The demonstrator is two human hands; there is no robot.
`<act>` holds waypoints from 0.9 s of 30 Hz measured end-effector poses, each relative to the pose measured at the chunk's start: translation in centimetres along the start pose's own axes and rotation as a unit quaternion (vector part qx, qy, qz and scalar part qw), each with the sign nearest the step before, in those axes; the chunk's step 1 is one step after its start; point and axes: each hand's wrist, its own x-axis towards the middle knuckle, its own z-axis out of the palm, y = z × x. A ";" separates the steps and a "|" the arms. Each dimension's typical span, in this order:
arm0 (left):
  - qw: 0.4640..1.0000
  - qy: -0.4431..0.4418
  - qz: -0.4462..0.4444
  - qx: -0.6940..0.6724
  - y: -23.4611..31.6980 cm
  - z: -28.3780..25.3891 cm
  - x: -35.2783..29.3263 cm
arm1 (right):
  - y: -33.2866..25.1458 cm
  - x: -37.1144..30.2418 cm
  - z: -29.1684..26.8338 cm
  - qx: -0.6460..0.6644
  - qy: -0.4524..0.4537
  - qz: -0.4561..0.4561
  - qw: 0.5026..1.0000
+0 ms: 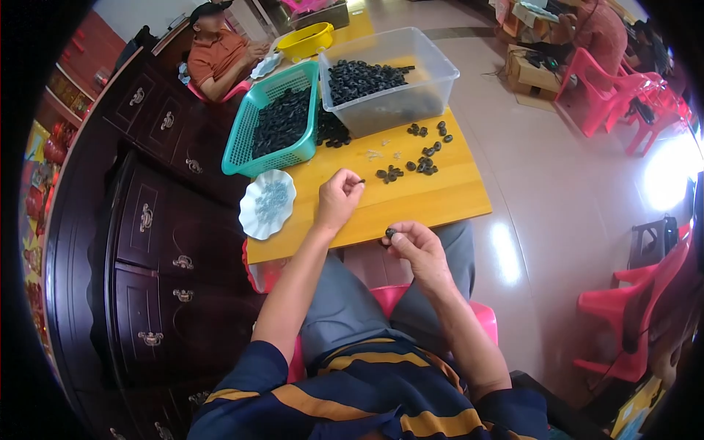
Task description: The person assembles plastic components by taking plastic pieces and small metal pins from the table and inserting the pins into the plastic pieces by hand.
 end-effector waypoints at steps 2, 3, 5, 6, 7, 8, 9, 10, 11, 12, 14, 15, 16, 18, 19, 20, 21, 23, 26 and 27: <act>0.999 0.002 -0.022 -0.044 0.8 -0.2 -1.5 | 0.0 0.0 0.0 -0.016 0.010 0.004 1.000; 0.993 -0.009 -0.045 -0.113 1.2 -0.2 -2.4 | 0.1 0.0 0.0 -0.017 0.009 0.006 1.000; 0.978 -0.028 -0.070 -0.196 2.0 -0.8 -3.9 | 0.5 0.1 -0.2 -0.016 0.002 -0.002 1.000; 0.978 -0.027 -0.073 -0.196 3.0 -1.1 -4.4 | 0.5 0.1 -0.2 -0.016 0.001 0.000 1.000; 0.971 -0.033 -0.081 -0.225 4.1 -1.4 -4.9 | 0.4 0.0 -0.3 -0.022 0.005 0.002 1.000; 0.963 -0.036 -0.088 -0.252 5.1 -1.9 -5.4 | 0.3 0.0 0.0 -0.027 0.006 0.005 1.000; 0.967 -0.042 -0.084 -0.238 5.8 -2.3 -5.8 | 0.2 0.0 0.1 -0.028 0.005 0.007 1.000; 0.967 -0.040 -0.086 -0.238 6.3 -2.6 -6.1 | 0.1 -0.1 0.2 -0.024 0.007 0.008 1.000; 0.962 -0.066 -0.084 -0.252 6.8 -2.9 -6.4 | 0.1 -0.1 0.3 -0.021 0.009 0.008 1.000; 0.956 -0.093 -0.082 -0.267 7.3 -3.2 -6.6 | 0.1 -0.1 0.2 -0.021 0.008 0.010 1.000; 0.956 -0.108 -0.079 -0.261 8.3 -3.9 -6.8 | 0.2 0.0 0.2 -0.032 0.008 0.004 0.999; 0.955 -0.125 -0.075 -0.256 8.6 -4.1 -6.9 | 0.2 0.0 0.3 -0.032 0.007 0.005 0.999; 0.956 -0.124 -0.076 -0.257 8.5 -4.0 -7.0 | 0.2 0.0 0.3 -0.037 0.003 0.002 0.999; 0.953 -0.141 -0.040 -0.266 8.5 -3.8 -7.2 | 0.3 0.0 0.4 -0.042 -0.003 -0.001 0.999; 0.953 -0.139 -0.040 -0.266 8.6 -3.8 -7.3 | 0.6 0.0 0.2 -0.044 -0.005 -0.004 0.999; 0.944 -0.146 -0.057 -0.290 9.0 -3.9 -7.5 | 0.7 0.0 0.2 -0.046 -0.007 -0.007 0.999; 0.934 -0.152 -0.074 -0.314 9.2 -4.0 -7.6 | 0.7 0.0 0.2 -0.046 -0.009 -0.006 0.999; 0.929 -0.158 -0.087 -0.324 8.8 -4.0 -7.7 | 0.5 -0.1 0.3 -0.050 -0.011 -0.007 0.999; 0.916 -0.170 -0.111 -0.346 8.3 -4.0 -7.8 | 0.9 -0.1 0.2 -0.052 -0.011 -0.015 0.998; 0.909 -0.177 -0.122 -0.358 8.2 -4.0 -7.7 | 0.9 -0.1 0.2 -0.053 -0.011 -0.014 0.998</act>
